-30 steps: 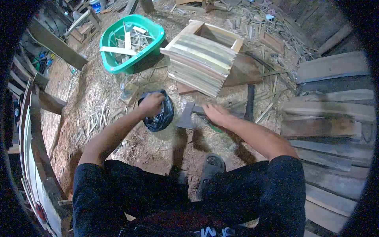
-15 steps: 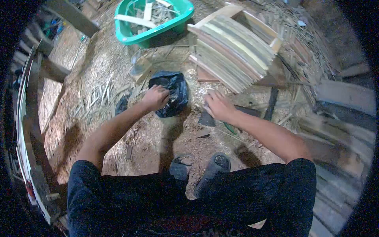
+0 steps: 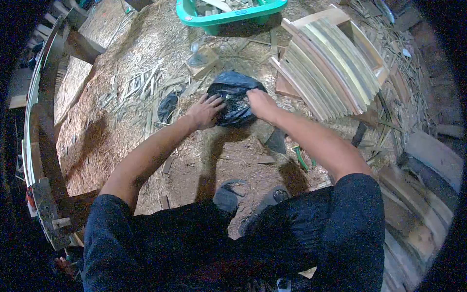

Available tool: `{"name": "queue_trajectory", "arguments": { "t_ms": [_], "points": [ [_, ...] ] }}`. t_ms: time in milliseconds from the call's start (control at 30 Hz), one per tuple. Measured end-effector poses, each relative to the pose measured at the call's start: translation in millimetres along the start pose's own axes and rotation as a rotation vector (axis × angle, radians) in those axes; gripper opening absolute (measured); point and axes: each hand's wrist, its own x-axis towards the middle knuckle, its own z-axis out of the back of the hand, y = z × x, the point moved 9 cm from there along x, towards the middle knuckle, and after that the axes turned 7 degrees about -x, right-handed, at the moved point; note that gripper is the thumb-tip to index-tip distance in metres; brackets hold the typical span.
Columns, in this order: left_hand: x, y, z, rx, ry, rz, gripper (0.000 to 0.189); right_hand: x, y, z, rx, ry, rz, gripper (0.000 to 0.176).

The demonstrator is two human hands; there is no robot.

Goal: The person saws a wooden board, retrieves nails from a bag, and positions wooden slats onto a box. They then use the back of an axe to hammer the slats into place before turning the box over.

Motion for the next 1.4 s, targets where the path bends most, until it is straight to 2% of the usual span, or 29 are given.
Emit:
{"name": "queue_trajectory", "arguments": {
  "t_ms": [67,167,367,500,567,600,667,733,767,900,1000,1033,1133,1167,1267,1300,1400],
  "points": [
    [-0.3,3.2,-1.8,-0.071,0.028,0.03,0.061,-6.1,-2.3,11.9,0.063,-0.07,-0.01,0.02],
    [-1.0,7.9,-4.3,-0.107,-0.044,-0.007,0.055,-4.9,-6.4,8.5,0.09,-0.058,-0.003,0.026],
    [9.9,-1.1,19.7,-0.157,-0.047,0.024,0.056,-2.5,-15.3,1.8,0.112,-0.056,-0.023,0.033],
    [25.4,-41.0,40.5,-0.174,-0.288,-0.163,0.056,-1.0,-19.8,4.6,0.128,0.013,-0.065,0.04],
    [42.7,-45.3,18.4,-0.12,-0.13,-0.088,0.053,-0.6,-17.2,7.2,0.118,0.082,-0.08,0.039],
    [47.8,-45.8,8.9,-0.09,-0.047,-0.048,0.052,-1.8,-16.8,6.3,0.103,0.035,-0.032,0.04],
    [54.6,-41.2,-5.4,-0.099,-0.01,-0.024,0.049,-8.1,-20.6,0.8,0.077,-0.062,0.063,0.043],
    [47.2,-41.0,0.7,-0.098,-0.016,-0.055,0.048,-11.1,-19.0,0.7,0.032,-0.041,0.099,0.043],
    [44.3,-38.1,-3.0,-0.114,0.06,-0.045,0.052,-13.2,-18.9,0.7,0.009,-0.031,0.115,0.044],
    [34.4,-35.7,-12.7,-0.058,0.064,-0.118,0.065,-11.2,-24.0,-6.4,0.042,-0.005,0.113,0.024],
    [30.2,-38.1,-9.6,-0.065,0.053,-0.125,0.066,-6.9,-29.8,-12.5,0.007,0.111,0.026,0.019],
    [27.4,-39.3,-7.9,-0.098,0.028,-0.138,0.067,-7.7,-27.8,-4.2,0.041,0.043,0.044,0.017],
    [23.0,-39.0,-6.0,-0.121,0.076,-0.136,0.068,-0.8,-46.1,-5.2,0.113,0.016,-0.123,0.018],
    [22.3,-39.7,-5.6,-0.11,0.055,-0.143,0.067,-1.7,-47.5,4.0,0.147,-0.091,-0.093,0.02],
    [21.4,-36.9,-11.1,-0.101,0.02,-0.149,0.067,0.4,-76.5,-14.3,0.311,-0.019,-0.349,0.02],
    [21.6,-36.4,-11.1,-0.118,0.025,-0.14,0.069,1.2,-75.9,-18.4,0.47,-0.01,-0.326,0.02],
    [22.7,-34.7,-9.3,-0.15,0.03,-0.143,0.072,2.5,-69.0,-12.3,0.538,-0.122,-0.244,0.016]
  ]
}}
